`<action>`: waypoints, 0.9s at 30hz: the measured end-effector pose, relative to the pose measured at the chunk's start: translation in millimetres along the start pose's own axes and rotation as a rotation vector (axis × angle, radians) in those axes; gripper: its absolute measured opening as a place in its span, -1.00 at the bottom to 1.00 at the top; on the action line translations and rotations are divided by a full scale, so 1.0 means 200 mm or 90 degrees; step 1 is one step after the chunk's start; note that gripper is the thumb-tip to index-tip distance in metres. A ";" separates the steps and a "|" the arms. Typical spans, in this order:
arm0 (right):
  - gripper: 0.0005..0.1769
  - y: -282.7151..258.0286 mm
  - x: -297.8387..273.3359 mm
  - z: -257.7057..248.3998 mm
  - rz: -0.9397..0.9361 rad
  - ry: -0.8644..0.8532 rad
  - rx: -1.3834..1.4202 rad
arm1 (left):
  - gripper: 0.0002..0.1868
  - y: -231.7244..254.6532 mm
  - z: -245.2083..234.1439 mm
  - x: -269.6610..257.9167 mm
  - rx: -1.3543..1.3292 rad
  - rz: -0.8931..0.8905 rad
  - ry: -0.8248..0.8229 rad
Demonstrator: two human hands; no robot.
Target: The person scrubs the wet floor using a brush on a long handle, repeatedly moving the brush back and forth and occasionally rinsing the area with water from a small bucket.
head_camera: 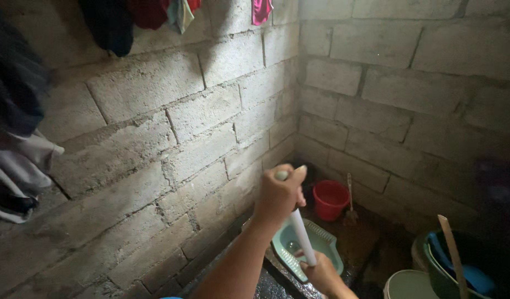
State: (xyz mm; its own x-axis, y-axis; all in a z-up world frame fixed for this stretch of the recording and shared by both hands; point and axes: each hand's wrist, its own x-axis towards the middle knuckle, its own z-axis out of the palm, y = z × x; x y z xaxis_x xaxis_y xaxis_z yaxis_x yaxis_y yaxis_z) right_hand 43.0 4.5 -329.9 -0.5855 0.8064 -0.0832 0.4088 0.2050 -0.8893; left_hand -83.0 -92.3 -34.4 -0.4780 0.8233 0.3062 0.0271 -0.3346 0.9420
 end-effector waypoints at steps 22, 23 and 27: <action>-0.68 0.16 0.33 0.91 -0.264 -0.079 0.157 | -0.60 0.12 -0.15 -0.19 0.357 -0.032 0.071; -0.73 0.13 0.32 0.88 -0.229 -0.071 0.122 | -0.61 0.16 -0.16 -0.18 0.315 -0.088 0.058; -0.75 -0.02 0.22 0.67 -0.064 -0.067 0.139 | -0.64 0.23 -0.26 -0.14 0.196 -0.048 0.128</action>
State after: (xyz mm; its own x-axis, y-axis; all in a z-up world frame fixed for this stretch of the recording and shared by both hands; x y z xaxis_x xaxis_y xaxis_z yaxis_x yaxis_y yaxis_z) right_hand -78.5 -35.4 -390.3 -0.6895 0.7238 -0.0247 0.1898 0.1477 -0.9706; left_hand -114.1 -155.0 -7.3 -0.6507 0.7234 0.2307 0.2336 -0.0984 0.9673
